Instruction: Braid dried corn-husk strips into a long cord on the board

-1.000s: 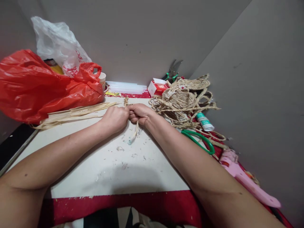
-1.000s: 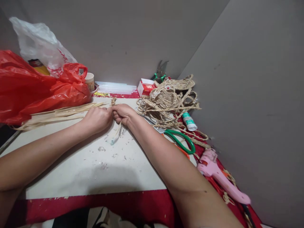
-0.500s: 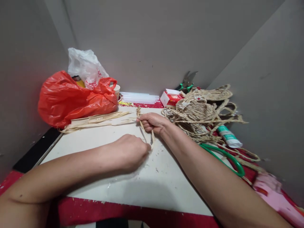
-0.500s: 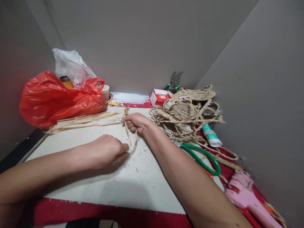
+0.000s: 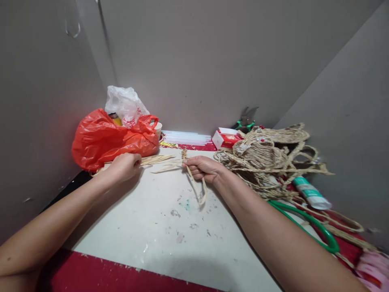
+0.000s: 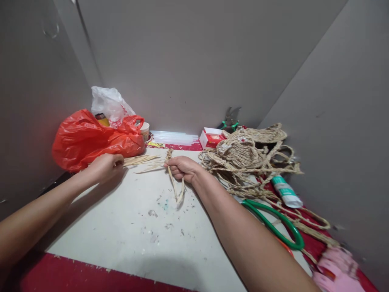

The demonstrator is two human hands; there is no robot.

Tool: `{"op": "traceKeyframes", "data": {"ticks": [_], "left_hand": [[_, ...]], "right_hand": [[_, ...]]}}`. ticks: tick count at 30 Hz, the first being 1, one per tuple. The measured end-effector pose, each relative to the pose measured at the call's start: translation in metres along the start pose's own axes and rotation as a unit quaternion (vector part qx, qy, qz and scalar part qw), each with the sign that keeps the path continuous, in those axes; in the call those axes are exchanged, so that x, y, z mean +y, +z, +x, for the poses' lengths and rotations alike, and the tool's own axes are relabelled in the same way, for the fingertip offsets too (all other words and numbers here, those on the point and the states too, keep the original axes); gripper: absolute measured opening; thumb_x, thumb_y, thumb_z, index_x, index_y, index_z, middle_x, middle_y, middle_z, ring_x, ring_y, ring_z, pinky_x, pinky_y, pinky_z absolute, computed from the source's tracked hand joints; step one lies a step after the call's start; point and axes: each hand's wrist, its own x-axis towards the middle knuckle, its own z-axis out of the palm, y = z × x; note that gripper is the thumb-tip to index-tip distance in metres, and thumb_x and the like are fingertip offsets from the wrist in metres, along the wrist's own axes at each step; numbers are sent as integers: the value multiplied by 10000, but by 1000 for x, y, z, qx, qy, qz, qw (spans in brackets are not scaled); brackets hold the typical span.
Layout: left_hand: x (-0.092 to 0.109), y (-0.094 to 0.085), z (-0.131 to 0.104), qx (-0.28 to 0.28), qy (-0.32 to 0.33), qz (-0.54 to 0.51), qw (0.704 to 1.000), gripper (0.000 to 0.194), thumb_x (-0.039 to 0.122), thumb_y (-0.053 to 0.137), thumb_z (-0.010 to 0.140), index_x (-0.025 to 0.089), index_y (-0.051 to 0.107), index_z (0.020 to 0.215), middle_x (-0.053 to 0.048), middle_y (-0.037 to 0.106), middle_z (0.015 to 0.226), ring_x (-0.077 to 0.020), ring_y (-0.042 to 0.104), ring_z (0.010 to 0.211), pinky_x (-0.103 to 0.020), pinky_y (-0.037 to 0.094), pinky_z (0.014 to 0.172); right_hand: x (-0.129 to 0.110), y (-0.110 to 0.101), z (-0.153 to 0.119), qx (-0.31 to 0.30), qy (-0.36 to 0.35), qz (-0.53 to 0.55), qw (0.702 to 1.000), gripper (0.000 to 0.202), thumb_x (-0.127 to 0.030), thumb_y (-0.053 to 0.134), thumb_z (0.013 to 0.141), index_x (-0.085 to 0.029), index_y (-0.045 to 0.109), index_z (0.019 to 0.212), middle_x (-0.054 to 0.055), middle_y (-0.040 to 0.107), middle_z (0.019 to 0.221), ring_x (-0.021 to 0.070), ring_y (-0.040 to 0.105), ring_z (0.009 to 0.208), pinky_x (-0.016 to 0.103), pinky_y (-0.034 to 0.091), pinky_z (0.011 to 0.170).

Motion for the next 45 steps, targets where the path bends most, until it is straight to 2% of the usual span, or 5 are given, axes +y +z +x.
{"op": "traceKeyframes", "data": {"ticks": [7, 17, 29, 39, 45], "left_hand": [[42, -16, 3, -122, -44, -504, 854, 201, 339, 634, 737, 156, 561, 773, -32, 661, 678, -78, 522, 522, -197, 408, 512], [80, 60, 35, -223, -157, -643, 715, 219, 232, 756, 608, 97, 590, 652, -31, 631, 648, -48, 523, 453, -146, 426, 409], [93, 71, 35, -247, -168, -616, 729, 125, 195, 531, 754, 96, 574, 691, -51, 607, 545, -107, 563, 410, -184, 427, 358], [97, 73, 36, -195, -127, -534, 813, 200, 246, 611, 697, 137, 509, 564, -5, 561, 450, -79, 481, 324, -171, 361, 322], [92, 68, 42, -106, -141, -628, 758, 173, 257, 662, 670, 140, 534, 680, 16, 578, 547, -59, 490, 375, -167, 390, 347]], "right_hand": [[-1, 0, 1, -17, -9, 8, 1000, 109, -151, 537, 802, -112, 509, 704, -120, 202, 433, 12, 100, 358, 110, 115, 315], [0, -6, 5, -46, -48, 17, 998, 79, -161, 555, 781, -114, 520, 729, -122, 235, 408, 11, 109, 347, 115, 99, 326], [4, -1, 5, 7, -83, -34, 996, 318, -224, 679, 681, -172, 374, 608, -115, 285, 404, 3, 160, 331, 136, 97, 326], [6, 1, 4, 38, -97, -51, 993, 351, -254, 704, 656, -176, 372, 569, -112, 281, 379, 4, 168, 317, 158, 88, 326], [3, -3, 4, -1, -102, -33, 994, 378, -255, 727, 633, -179, 358, 597, -121, 282, 396, -4, 161, 328, 143, 85, 337]]}}
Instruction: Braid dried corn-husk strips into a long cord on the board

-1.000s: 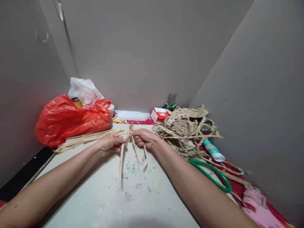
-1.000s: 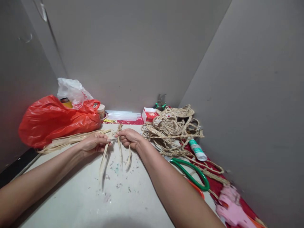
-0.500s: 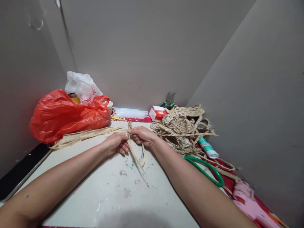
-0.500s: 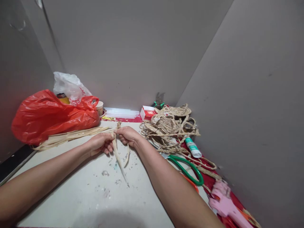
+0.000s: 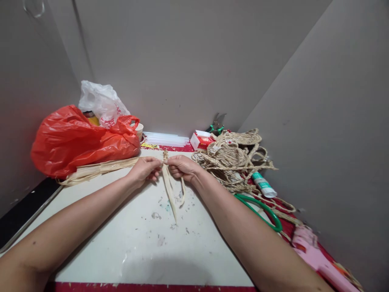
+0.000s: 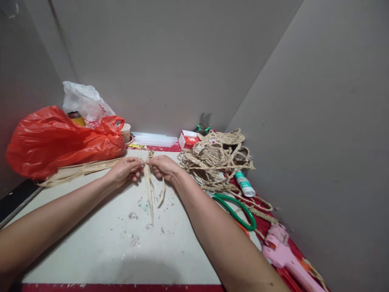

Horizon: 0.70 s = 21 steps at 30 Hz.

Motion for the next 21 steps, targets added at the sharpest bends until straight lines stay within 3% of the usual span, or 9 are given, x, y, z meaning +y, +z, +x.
{"op": "traceKeyframes", "data": {"ticks": [9, 15, 21], "left_hand": [[-2, 1, 5, 42, 3, 20, 999, 137, 138, 663, 646, 122, 531, 608, 4, 566, 511, -70, 495, 391, -192, 424, 375], [-7, 7, 3, 51, 85, 46, 994, 141, 127, 603, 662, 157, 491, 582, 35, 495, 391, -75, 432, 334, -196, 362, 366], [-11, 7, 5, 57, 113, 64, 990, 138, 127, 579, 644, 156, 486, 545, 41, 465, 363, -63, 387, 325, -188, 317, 365]], "right_hand": [[3, -1, 2, 13, 6, -33, 999, 358, -247, 721, 633, -178, 375, 574, -116, 287, 388, 4, 162, 322, 155, 101, 318], [3, 1, 2, 33, -13, -64, 997, 360, -258, 707, 654, -179, 375, 540, -107, 300, 367, 10, 184, 305, 163, 112, 306], [3, 5, 1, 53, -25, -91, 994, 345, -248, 704, 656, -172, 395, 522, -101, 304, 349, 13, 199, 292, 171, 110, 304]]}}
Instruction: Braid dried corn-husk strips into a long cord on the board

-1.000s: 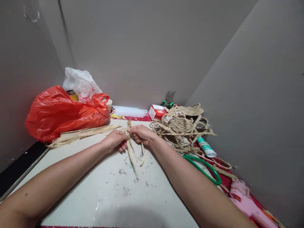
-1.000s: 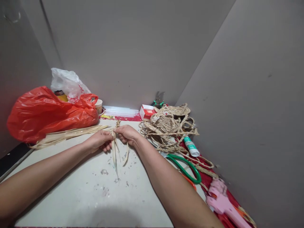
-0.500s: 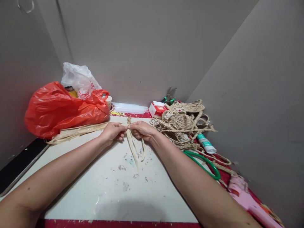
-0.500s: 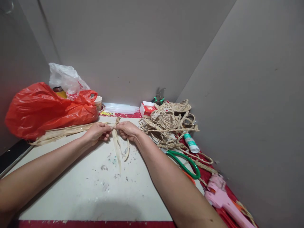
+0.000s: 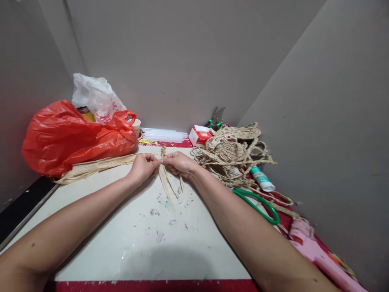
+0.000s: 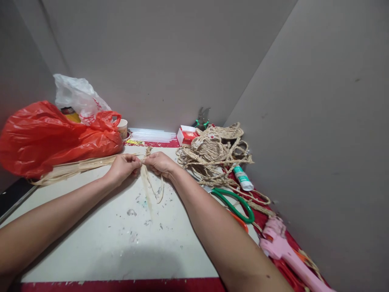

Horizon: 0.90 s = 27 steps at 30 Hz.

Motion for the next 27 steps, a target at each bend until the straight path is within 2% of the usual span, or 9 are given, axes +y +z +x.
{"op": "traceKeyframes", "data": {"ticks": [7, 13, 18, 23, 27], "left_hand": [[-2, -3, 1, -19, -8, -35, 999, 142, 175, 618, 628, 155, 492, 567, 46, 484, 415, -64, 416, 350, -195, 364, 387], [0, -5, 0, -30, 31, 5, 999, 119, 189, 620, 629, 158, 513, 589, 53, 482, 412, -62, 413, 346, -190, 337, 383], [1, -5, -2, -26, 49, 37, 998, 96, 185, 615, 636, 152, 530, 606, 55, 480, 410, -64, 418, 348, -188, 326, 382], [17, 0, -14, -43, 67, 24, 997, 103, 209, 634, 655, 143, 555, 655, 49, 503, 484, -64, 439, 392, -196, 365, 418], [39, -2, -23, -69, 130, 5, 989, 150, 250, 669, 677, 144, 567, 709, 23, 565, 622, -73, 524, 546, -198, 441, 561]], "right_hand": [[-5, 4, -4, 4, 5, 24, 1000, 342, -199, 670, 667, -180, 365, 512, -101, 297, 336, 14, 189, 293, 169, 111, 305], [-8, 6, -6, 15, 17, 27, 999, 308, -137, 593, 682, -186, 350, 499, -97, 283, 328, 18, 185, 284, 173, 112, 300], [-11, 8, -7, 33, 7, -9, 999, 302, -119, 556, 702, -188, 352, 490, -87, 287, 318, 26, 196, 284, 185, 134, 298], [-7, 7, -5, 61, 2, -38, 997, 328, -122, 585, 696, -192, 352, 477, -77, 298, 299, 38, 216, 266, 202, 128, 290], [-5, 4, -3, 42, 13, -26, 999, 321, -140, 585, 714, -185, 366, 483, -83, 291, 294, 28, 193, 265, 192, 128, 293]]}}
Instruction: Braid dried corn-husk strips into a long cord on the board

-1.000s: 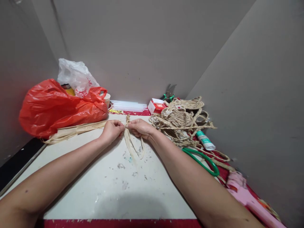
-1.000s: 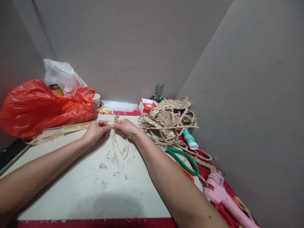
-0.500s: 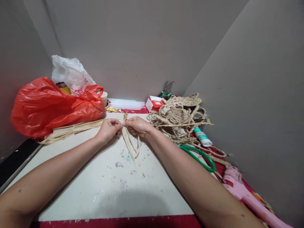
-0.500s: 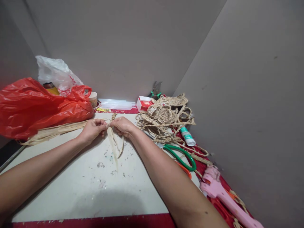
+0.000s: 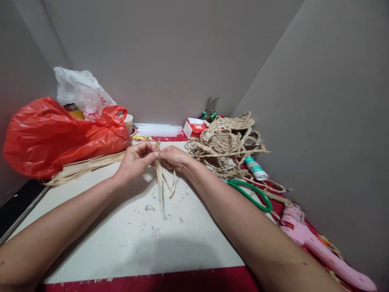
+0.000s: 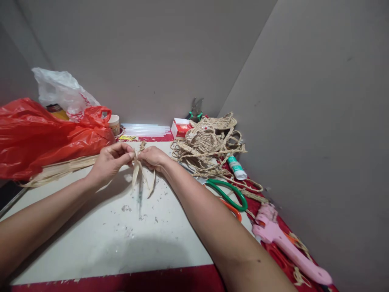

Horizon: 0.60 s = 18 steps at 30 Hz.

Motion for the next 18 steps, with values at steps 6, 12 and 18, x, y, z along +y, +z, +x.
{"op": "traceKeyframes", "data": {"ticks": [6, 12, 18], "left_hand": [[54, -23, -10, -26, -28, -117, 992, 170, 288, 621, 742, 197, 478, 761, 25, 586, 643, -108, 589, 561, -229, 448, 522], [126, -70, -51, 62, -19, -38, 997, 68, 224, 514, 806, 175, 556, 827, 79, 364, 466, 35, 290, 275, -123, 118, 400], [103, -127, -55, 6, -153, 213, 965, 261, 341, 663, 676, 225, 668, 910, 36, 628, 591, -89, 506, 456, -228, 375, 483]], "right_hand": [[2, -3, 3, -29, 7, 5, 1000, 291, -144, 566, 726, -181, 397, 492, -77, 302, 293, 37, 198, 260, 198, 116, 293], [3, -1, 2, -12, 5, 3, 1000, 309, -140, 583, 719, -180, 392, 480, -80, 307, 292, 28, 197, 262, 195, 120, 290], [1, -4, 2, -44, 25, 34, 998, 346, -171, 634, 691, -191, 341, 508, -97, 282, 322, 19, 170, 286, 178, 110, 300]]}}
